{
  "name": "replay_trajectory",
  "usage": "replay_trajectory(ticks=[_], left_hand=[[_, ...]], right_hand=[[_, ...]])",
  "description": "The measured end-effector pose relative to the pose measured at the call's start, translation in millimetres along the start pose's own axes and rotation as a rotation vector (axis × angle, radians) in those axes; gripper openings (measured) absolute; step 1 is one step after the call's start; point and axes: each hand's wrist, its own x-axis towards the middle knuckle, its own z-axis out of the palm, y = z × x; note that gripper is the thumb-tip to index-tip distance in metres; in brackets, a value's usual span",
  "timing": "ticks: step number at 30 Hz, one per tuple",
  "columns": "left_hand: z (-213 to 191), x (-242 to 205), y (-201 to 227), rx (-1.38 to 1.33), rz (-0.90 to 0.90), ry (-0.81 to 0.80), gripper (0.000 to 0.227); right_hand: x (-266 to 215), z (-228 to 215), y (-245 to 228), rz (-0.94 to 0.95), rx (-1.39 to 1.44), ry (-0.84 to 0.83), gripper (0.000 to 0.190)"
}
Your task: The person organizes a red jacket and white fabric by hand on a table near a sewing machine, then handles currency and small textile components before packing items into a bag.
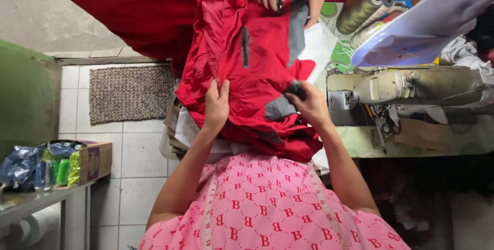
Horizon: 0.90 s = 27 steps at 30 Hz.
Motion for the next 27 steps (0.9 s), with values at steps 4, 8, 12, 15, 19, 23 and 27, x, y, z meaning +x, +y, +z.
replay_trajectory(ticks=[4, 8, 12, 15, 19, 23, 27], left_hand=[[3.0, -17.4, 15.8, -0.084, -0.076, -0.141, 0.034], [-2.4, -24.8, 19.8, 0.203, -0.123, -0.299, 0.037], [6.6, -30.3, 44.3, 0.306, -0.144, -0.212, 0.065], [14.1, -21.0, 43.9, 0.697, 0.599, 0.09, 0.115], [19.4, -17.8, 68.1, 0.696, 0.704, -0.254, 0.07], [42.6, -33.1, 65.6, 0.664, 0.597, -0.497, 0.069], [47.3, -42.5, 59.0, 0.86, 0.569, -0.512, 0.08]], right_hand=[[-26.1, -39.6, 24.8, 0.048, -0.215, 0.151, 0.026], [-43.9, -29.6, 61.3, 0.052, -0.39, 0.031, 0.026], [-36.9, -39.5, 51.3, 0.052, -0.495, -0.159, 0.032], [-29.2, -55.8, 37.4, 0.046, -0.559, -0.269, 0.037], [-8.0, -69.3, -28.0, -0.141, -0.647, -0.212, 0.052], [13.7, -46.5, -112.5, -0.097, -0.343, -0.055, 0.059], [14.7, -0.6, -54.4, -0.248, -0.36, -0.279, 0.064]])
